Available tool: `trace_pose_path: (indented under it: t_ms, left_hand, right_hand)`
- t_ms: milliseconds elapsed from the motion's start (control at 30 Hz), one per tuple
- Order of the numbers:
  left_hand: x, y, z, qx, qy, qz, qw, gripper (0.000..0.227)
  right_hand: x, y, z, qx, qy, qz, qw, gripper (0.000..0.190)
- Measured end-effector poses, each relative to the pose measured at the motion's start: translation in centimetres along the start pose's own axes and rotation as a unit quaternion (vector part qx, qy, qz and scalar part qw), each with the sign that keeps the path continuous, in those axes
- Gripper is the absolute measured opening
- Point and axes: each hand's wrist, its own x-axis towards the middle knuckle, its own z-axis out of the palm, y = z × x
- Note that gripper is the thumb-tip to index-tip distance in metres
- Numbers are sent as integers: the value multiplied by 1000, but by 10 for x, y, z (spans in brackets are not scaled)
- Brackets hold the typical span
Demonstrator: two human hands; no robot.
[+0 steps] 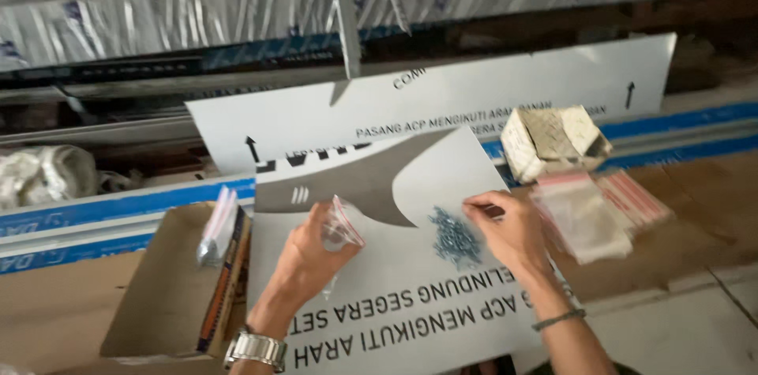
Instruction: The person repeatedly picks small screws from a pile on a white board and places them into small clear plastic bags. The person seals each filled bag and sets it aside, continuing the process throughout the clip.
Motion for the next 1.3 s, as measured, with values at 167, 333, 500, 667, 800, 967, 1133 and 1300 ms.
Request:
trace_pose_path:
  t_ms: [167,333,500,667,800,967,1133,1300]
  left_hand:
    - [7,-16,5,9,37,51,998,58]
    - [3,-19,-4,-1,40,24,999,64]
    - [-1,-30,-5,-11,49,148,988,49]
    - [-18,-15,-21,-7,27,93,995,41]
    - [-18,-16,-21,9,31,107,994,46]
    - [-14,-16,-15,17,29,108,994,49]
    - [-2,-20,0,-33,31,117,992,43]
    - [-6,-7,-6,-10,14,49,999,54]
  right_hand:
    - [1,-76,31,108,-65,-78,989,10]
    - [-11,-127,61,81,-140,-81,983,12]
    - [-14,-124,78,11,-175,-149,973,22]
    - [-19,-125,55,66,-166,-55,982,21]
    - [-15,-92,26,59,-105,21,992,18]
    - [-9,-51,-8,-150,-125,212,958,30]
    - [-6,17,-8,-225,-106,142,958,33]
    - [-3,51,11,-121,-72,47,989,20]
